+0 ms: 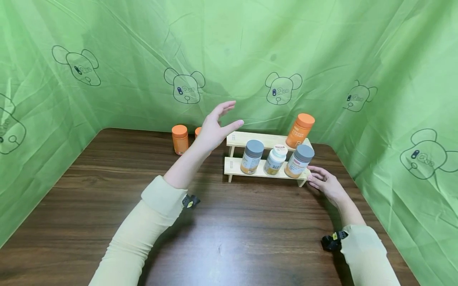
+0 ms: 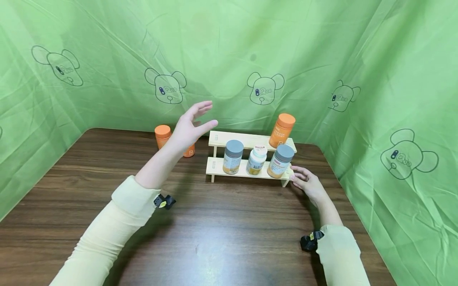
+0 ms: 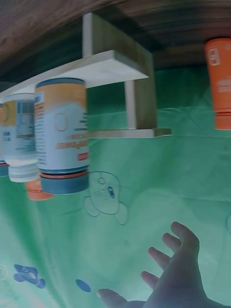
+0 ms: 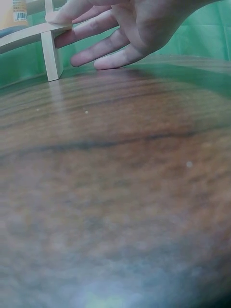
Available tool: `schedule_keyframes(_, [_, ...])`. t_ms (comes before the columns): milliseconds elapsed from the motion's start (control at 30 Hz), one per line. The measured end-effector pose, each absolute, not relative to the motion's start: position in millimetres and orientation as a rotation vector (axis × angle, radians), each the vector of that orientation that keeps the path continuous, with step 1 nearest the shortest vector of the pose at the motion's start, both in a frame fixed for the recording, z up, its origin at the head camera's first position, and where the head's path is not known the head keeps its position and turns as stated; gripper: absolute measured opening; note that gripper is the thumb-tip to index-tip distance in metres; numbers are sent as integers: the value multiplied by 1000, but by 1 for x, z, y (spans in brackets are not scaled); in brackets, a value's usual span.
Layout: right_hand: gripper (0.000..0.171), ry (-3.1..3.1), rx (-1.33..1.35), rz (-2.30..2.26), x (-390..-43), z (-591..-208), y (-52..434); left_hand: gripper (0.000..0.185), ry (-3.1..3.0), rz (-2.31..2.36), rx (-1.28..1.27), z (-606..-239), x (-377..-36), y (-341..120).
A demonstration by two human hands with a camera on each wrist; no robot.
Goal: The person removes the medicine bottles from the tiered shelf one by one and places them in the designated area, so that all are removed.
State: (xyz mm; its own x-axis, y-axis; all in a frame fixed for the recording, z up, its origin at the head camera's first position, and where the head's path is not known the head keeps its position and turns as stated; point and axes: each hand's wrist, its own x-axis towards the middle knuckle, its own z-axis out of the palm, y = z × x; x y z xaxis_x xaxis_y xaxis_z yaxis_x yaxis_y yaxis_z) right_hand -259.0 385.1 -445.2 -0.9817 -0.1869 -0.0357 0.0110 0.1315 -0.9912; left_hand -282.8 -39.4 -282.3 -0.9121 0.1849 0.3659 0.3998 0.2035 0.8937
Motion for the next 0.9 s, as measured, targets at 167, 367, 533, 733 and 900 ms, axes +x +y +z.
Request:
schedule_keyframes(167, [54, 2247, -167, -1969, -258, -445, 384, 65, -2291, -1818, -589, -280, -286, -20])
schedule_keyframes(367, [49, 2257, -155, -1961, -258, -444, 384, 65, -2297, -1828, -633, -274, -286, 2])
schedule_keyframes(533, [50, 2252, -143, -1958, -258, -444, 386, 63, -2272, -1894, -668, -273, -289, 20])
schedule_keyframes(733, [52, 2248, -152, -1959, -258, -443, 385, 64, -2306, -1876, -732, -275, -295, 39])
schedule_keyframes(900, [45, 2264, -139, -1946, -259, -443, 385, 66, -2348, -1855, -753, -276, -300, 53])
